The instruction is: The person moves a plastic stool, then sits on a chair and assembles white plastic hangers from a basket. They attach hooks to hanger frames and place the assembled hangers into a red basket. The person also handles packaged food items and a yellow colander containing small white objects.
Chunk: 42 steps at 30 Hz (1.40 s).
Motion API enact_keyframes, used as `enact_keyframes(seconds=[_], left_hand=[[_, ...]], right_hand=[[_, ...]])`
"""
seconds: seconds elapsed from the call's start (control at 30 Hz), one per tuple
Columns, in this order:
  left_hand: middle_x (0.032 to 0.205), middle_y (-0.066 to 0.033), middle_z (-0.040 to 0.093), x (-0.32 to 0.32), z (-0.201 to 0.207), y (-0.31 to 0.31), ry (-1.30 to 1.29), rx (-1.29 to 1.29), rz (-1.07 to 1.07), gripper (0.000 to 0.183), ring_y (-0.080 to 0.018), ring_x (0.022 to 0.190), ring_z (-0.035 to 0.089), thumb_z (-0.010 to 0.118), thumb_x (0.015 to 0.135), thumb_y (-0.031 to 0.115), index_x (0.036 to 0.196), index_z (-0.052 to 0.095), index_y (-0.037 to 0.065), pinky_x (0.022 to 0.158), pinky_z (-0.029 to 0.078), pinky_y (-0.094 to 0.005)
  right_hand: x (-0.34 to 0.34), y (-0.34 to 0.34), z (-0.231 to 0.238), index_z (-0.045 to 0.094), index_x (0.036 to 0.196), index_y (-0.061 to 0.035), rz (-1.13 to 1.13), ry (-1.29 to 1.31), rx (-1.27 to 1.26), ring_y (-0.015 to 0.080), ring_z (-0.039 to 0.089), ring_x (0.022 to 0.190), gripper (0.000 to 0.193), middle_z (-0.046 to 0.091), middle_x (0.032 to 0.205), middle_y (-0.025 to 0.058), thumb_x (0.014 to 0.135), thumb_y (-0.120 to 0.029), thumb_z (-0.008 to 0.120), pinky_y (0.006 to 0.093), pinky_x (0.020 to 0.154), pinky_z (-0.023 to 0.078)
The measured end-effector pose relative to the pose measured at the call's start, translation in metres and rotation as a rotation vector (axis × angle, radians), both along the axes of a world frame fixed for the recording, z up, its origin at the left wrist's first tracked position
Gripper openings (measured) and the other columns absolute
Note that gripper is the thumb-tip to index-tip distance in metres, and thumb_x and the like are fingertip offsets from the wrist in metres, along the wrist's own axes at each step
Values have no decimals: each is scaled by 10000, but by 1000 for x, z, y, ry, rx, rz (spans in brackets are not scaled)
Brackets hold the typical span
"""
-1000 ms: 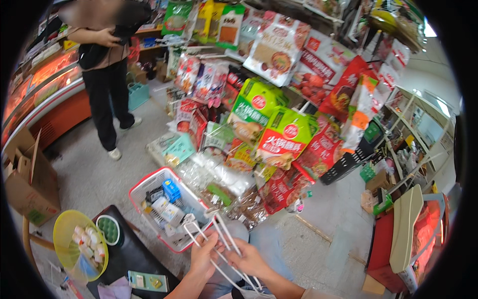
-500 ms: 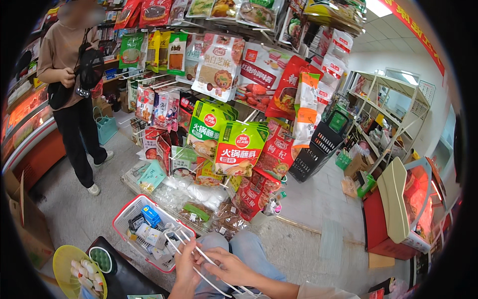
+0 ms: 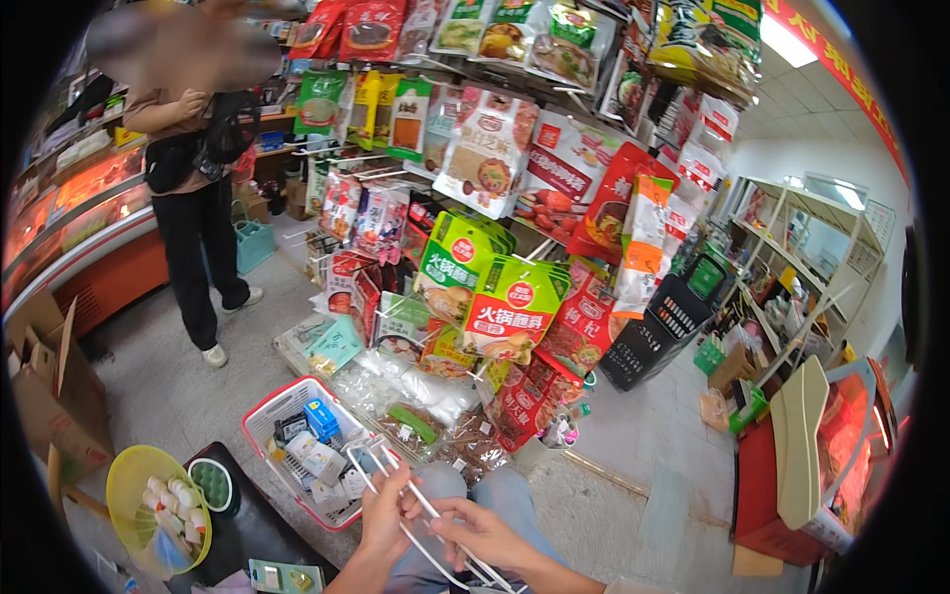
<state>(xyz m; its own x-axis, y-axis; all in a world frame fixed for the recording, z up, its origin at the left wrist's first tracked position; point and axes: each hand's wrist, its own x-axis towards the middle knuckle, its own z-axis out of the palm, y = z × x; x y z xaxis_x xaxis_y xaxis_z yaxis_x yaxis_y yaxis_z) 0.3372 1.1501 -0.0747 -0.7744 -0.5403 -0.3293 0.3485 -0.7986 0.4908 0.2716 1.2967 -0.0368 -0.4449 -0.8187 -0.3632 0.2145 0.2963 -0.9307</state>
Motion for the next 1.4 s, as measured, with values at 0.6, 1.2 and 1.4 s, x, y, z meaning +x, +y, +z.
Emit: enact_keyframes(seconds=[0.6,1.2,1.4], left_hand=[[970,-84,612,17,0,1,161,-9,71,229,-73,588,418,613,987,207,1122,536,39,481,339,-219],[874,-49,591,49,4,-15,156,39,161,211,-56,585,476,660,942,118,1058,503,39,466,347,-199],[927,-60,615,57,-5,-17,157,31,166,278,-63,584,459,677,931,187,1122,529,50,456,351,-191]], right_hand=[[15,-1,5,553,1269,-11,-61,-1,-42,50,513,541,339,561,728,-14,996,-200,619,204,452,389],[51,-33,2,607,1108,-68,-20,248,-47,57,466,519,204,542,711,-33,972,-220,625,214,433,359],[55,-36,3,548,1256,3,28,205,35,49,524,547,351,543,713,-29,975,-179,652,214,453,401]])
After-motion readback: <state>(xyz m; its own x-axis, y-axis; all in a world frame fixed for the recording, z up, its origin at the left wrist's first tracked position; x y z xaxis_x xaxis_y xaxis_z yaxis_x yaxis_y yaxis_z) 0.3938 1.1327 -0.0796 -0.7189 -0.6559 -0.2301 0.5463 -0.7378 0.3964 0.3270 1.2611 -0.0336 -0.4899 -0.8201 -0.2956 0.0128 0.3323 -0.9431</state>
